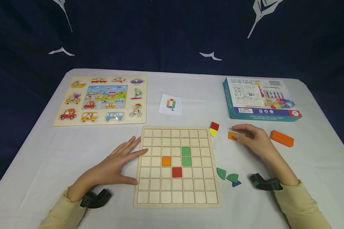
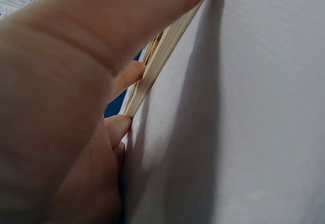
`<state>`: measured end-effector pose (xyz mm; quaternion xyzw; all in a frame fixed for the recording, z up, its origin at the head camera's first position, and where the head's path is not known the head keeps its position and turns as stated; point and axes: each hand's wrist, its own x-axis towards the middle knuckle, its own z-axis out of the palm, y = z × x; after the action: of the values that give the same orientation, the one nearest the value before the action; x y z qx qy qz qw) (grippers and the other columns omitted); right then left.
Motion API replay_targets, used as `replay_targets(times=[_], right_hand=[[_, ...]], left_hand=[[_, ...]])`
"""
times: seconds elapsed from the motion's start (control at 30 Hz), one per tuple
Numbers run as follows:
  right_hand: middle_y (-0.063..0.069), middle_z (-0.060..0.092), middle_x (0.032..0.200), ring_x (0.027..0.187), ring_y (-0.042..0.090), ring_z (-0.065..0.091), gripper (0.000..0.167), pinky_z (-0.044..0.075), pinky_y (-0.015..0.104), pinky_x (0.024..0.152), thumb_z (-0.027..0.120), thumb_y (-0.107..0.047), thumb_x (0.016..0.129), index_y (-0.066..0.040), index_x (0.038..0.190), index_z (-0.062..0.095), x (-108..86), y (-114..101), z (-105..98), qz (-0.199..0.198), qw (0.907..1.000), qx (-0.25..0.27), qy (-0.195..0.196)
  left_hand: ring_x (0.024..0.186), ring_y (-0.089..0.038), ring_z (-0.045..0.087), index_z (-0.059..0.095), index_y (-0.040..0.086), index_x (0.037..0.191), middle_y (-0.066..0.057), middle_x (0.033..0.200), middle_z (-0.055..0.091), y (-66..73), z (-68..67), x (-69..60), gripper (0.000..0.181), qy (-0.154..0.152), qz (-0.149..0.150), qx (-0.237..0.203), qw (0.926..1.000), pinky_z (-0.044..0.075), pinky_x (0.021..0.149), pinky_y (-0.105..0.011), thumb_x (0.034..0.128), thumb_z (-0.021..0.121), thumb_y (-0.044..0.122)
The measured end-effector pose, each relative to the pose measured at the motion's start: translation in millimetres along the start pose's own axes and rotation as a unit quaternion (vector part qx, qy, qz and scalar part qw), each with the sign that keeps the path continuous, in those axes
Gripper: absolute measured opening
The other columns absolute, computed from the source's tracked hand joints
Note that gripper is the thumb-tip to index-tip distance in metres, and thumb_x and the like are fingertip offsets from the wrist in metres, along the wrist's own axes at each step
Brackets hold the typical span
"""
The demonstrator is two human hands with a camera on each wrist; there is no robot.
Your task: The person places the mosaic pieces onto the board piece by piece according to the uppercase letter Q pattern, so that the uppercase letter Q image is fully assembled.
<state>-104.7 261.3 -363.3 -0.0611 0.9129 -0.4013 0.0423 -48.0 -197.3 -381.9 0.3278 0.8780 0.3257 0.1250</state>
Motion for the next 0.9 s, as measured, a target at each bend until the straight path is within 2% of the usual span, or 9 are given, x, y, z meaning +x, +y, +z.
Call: replay_targets(times=[0.13, 0.3, 0.47, 0.57, 0.67, 0.73, 0.77, 0.83, 0.9], right_hand=[[0.014, 0.056, 0.121, 0.111, 0.031, 0.047, 0.035, 0.038, 0.023, 0.087, 0.067, -0.022, 0.088, -0.005, 0.118, 0.062, 0.2, 3.3, 1.0, -0.004, 0.9999, -0.008, -0.010], [0.012, 0.054, 0.122, 0.115, 0.031, 0.043, 0.037, 0.036, 0.033, 0.096, 0.071, -0.018, 0.085, -0.007, 0.119, 0.062, 1.5, 5.2, 2.3, -0.016, 0.9996, -0.011, -0.021], [0.013, 0.054, 0.119, 0.114, 0.033, 0.044, 0.037, 0.033, 0.055, 0.097, 0.073, -0.013, 0.082, -0.007, 0.118, 0.063, 2.0, 6.5, 5.9, -0.030, 0.9990, -0.016, -0.028], [0.013, 0.054, 0.117, 0.111, 0.033, 0.045, 0.036, 0.035, 0.054, 0.096, 0.073, -0.010, 0.082, -0.006, 0.117, 0.063, 1.6, 6.5, 8.7, -0.036, 0.9989, -0.022, -0.023], [0.012, 0.055, 0.114, 0.108, 0.031, 0.047, 0.035, 0.038, 0.034, 0.097, 0.073, -0.006, 0.081, -0.006, 0.115, 0.064, 1.2, 6.8, 10.7, -0.042, 0.9985, -0.033, -0.011], [0.011, 0.056, 0.113, 0.107, 0.030, 0.048, 0.034, 0.036, 0.020, 0.093, 0.073, -0.005, 0.081, -0.006, 0.114, 0.065, 1.0, 7.5, 11.6, -0.048, 0.9980, -0.040, -0.005], [0.011, 0.056, 0.112, 0.107, 0.029, 0.049, 0.034, 0.036, 0.018, 0.091, 0.072, -0.004, 0.081, -0.006, 0.114, 0.065, 0.9, 7.7, 12.0, -0.050, 0.9978, -0.043, -0.003], [0.011, 0.057, 0.112, 0.107, 0.030, 0.049, 0.033, 0.037, 0.022, 0.093, 0.072, -0.002, 0.081, -0.005, 0.114, 0.065, 1.2, 8.0, 12.6, -0.055, 0.9975, -0.043, 0.000], [0.012, 0.057, 0.111, 0.106, 0.030, 0.049, 0.033, 0.039, 0.036, 0.096, 0.071, -0.001, 0.081, -0.004, 0.113, 0.065, 2.0, 8.1, 13.2, -0.058, 0.9974, -0.043, 0.003]], left_hand=[[0.140, -0.027, -0.001, 0.039, 0.019, 0.144, -0.008, 0.155, 0.008, 0.0, 0.1, 0.2, 0.097, 0.001, 0.003, 0.003, 1.0000, 0.005, 0.108, -0.053, 0.0625, 0.081, 0.050], [0.140, -0.027, 0.000, 0.039, 0.019, 0.144, -0.008, 0.155, 0.008, 0.2, -0.3, 0.0, 0.097, 0.002, 0.005, 0.003, 1.0000, 0.005, 0.108, -0.053, 0.0627, 0.082, 0.048], [0.140, -0.027, 0.000, 0.039, 0.020, 0.144, -0.008, 0.155, 0.008, -0.8, 0.6, -0.1, 0.097, 0.003, 0.003, 0.004, 1.0000, 0.006, 0.108, -0.053, 0.0627, 0.082, 0.048], [0.140, -0.027, 0.000, 0.039, 0.020, 0.144, -0.008, 0.155, 0.009, -1.5, 1.3, -0.1, 0.097, 0.003, 0.003, 0.005, 1.0000, 0.006, 0.108, -0.053, 0.0630, 0.082, 0.049], [0.140, -0.027, 0.000, 0.039, 0.020, 0.144, -0.008, 0.155, 0.009, -1.9, 1.4, 0.3, 0.097, 0.003, 0.004, 0.006, 1.0000, 0.006, 0.108, -0.053, 0.0628, 0.082, 0.048], [0.140, -0.027, 0.000, 0.039, 0.020, 0.144, -0.008, 0.155, 0.009, -1.5, 1.4, 0.5, 0.097, 0.003, 0.003, 0.006, 1.0000, 0.006, 0.108, -0.053, 0.0628, 0.083, 0.048], [0.140, -0.027, 0.000, 0.039, 0.020, 0.144, -0.008, 0.155, 0.009, -1.3, 1.2, 0.6, 0.097, 0.003, 0.002, 0.006, 1.0000, 0.006, 0.108, -0.053, 0.0625, 0.083, 0.047], [0.140, -0.027, 0.000, 0.039, 0.020, 0.144, -0.008, 0.155, 0.009, -0.5, 0.8, 0.7, 0.097, 0.002, 0.000, 0.003, 1.0000, 0.006, 0.107, -0.053, 0.0624, 0.083, 0.047], [0.140, -0.027, 0.000, 0.039, 0.020, 0.144, -0.008, 0.155, 0.009, 0.2, 0.3, 0.9, 0.097, 0.002, -0.003, 0.002, 1.0000, 0.007, 0.107, -0.053, 0.0622, 0.083, 0.047]])
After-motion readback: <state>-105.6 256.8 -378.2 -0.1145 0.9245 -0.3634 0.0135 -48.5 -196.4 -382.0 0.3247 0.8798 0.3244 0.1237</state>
